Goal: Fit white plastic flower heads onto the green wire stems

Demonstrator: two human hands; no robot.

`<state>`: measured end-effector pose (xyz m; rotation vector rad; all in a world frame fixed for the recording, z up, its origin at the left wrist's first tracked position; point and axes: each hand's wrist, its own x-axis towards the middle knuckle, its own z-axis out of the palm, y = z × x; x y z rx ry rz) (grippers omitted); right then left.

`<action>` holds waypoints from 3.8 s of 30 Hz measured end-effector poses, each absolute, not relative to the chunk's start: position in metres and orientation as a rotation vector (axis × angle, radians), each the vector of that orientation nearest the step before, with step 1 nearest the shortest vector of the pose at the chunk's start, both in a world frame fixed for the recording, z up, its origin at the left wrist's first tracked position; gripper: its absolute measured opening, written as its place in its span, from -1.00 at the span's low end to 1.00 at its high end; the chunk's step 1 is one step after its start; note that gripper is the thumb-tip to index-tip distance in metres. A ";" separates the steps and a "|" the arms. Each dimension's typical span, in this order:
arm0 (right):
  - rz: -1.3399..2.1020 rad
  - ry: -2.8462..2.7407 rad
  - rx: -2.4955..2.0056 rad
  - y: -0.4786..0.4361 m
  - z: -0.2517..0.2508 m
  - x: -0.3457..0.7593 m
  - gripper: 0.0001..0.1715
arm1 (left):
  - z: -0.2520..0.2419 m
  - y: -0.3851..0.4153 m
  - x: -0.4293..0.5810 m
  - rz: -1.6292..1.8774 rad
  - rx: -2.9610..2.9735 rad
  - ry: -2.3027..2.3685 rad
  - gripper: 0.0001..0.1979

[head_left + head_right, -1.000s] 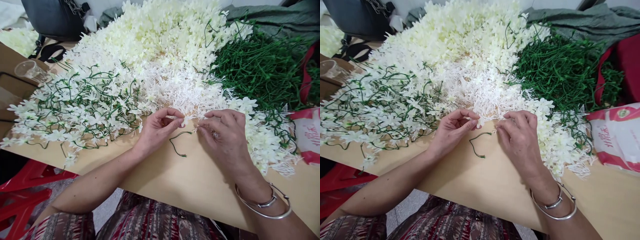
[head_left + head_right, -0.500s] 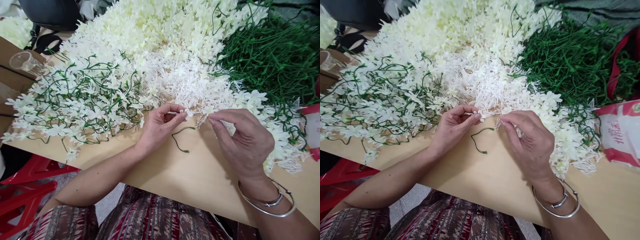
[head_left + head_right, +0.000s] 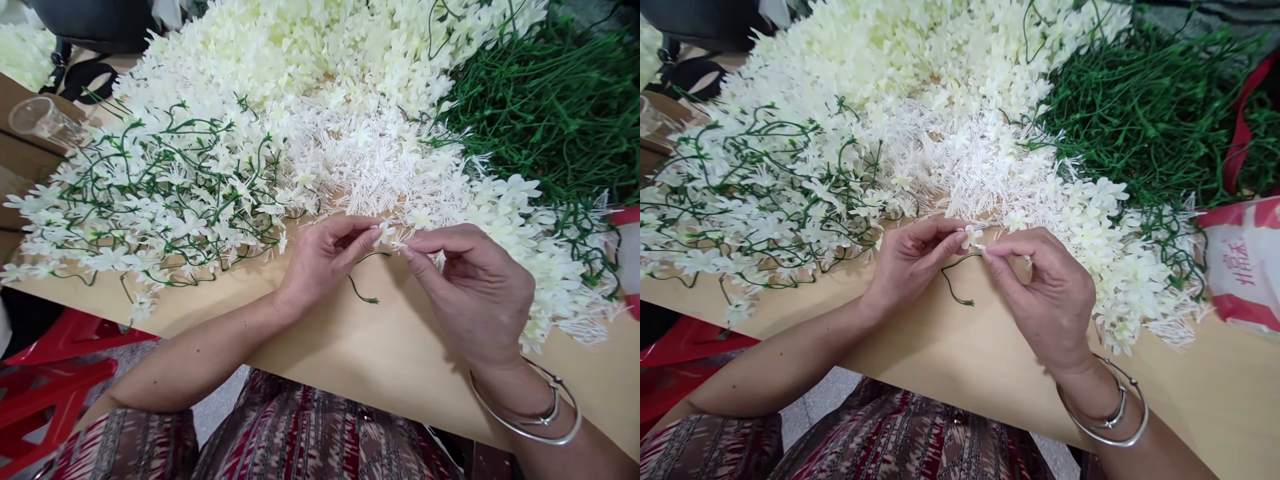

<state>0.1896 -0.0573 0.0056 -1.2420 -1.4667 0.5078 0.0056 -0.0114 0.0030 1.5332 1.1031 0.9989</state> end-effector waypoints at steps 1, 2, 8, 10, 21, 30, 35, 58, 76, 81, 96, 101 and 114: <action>0.508 -1.437 -1.259 -0.057 0.005 0.189 -0.76 | 0.003 -0.012 0.006 0.986 1.548 1.092 -0.76; 0.501 -1.415 -1.279 -0.057 0.004 0.188 -0.77 | 0.003 -0.012 0.006 0.969 1.557 1.073 -0.75; 0.453 -1.414 -1.356 -0.056 0.001 0.187 -0.82 | 0.002 -0.014 0.007 0.864 1.594 0.996 -0.70; 0.390 -1.474 -1.362 -0.056 0.000 0.187 -0.83 | 0.004 -0.015 0.008 0.852 1.619 0.980 -0.71; 0.502 -1.458 -1.302 -0.055 0.004 0.193 -0.83 | 0.004 -0.014 0.006 1.026 2.147 0.909 -0.83; 0.843 -1.346 -1.188 -0.048 0.003 0.195 -0.82 | 0.008 -0.019 0.008 0.979 2.010 0.901 -0.73; 0.712 -1.395 -1.167 -0.050 0.006 0.194 -0.79 | 0.008 -0.018 0.007 0.998 2.035 0.827 -0.77; 0.639 -1.291 -1.306 -0.037 -0.006 0.214 -0.95 | -0.011 -0.007 0.004 0.693 2.538 0.964 -0.87; 1.180 -1.171 -1.100 -0.040 -0.007 0.202 -0.83 | -0.002 -0.007 0.006 0.938 1.616 0.893 -0.71; 1.154 -1.164 -1.125 -0.042 -0.014 0.200 -0.85 | -0.001 -0.009 0.007 0.910 1.548 0.868 -0.73; 1.066 -1.257 -1.207 -0.045 -0.008 0.194 -0.82 | -0.007 -0.014 0.009 0.883 1.370 0.859 -0.61; 1.130 -1.228 -1.238 -0.047 -0.003 0.192 -0.85 | -0.011 -0.016 0.010 0.900 1.405 0.897 -0.61; 1.105 -1.116 -1.256 -0.045 -0.019 0.200 -0.82 | -0.008 -0.017 0.016 0.896 1.397 0.934 -0.65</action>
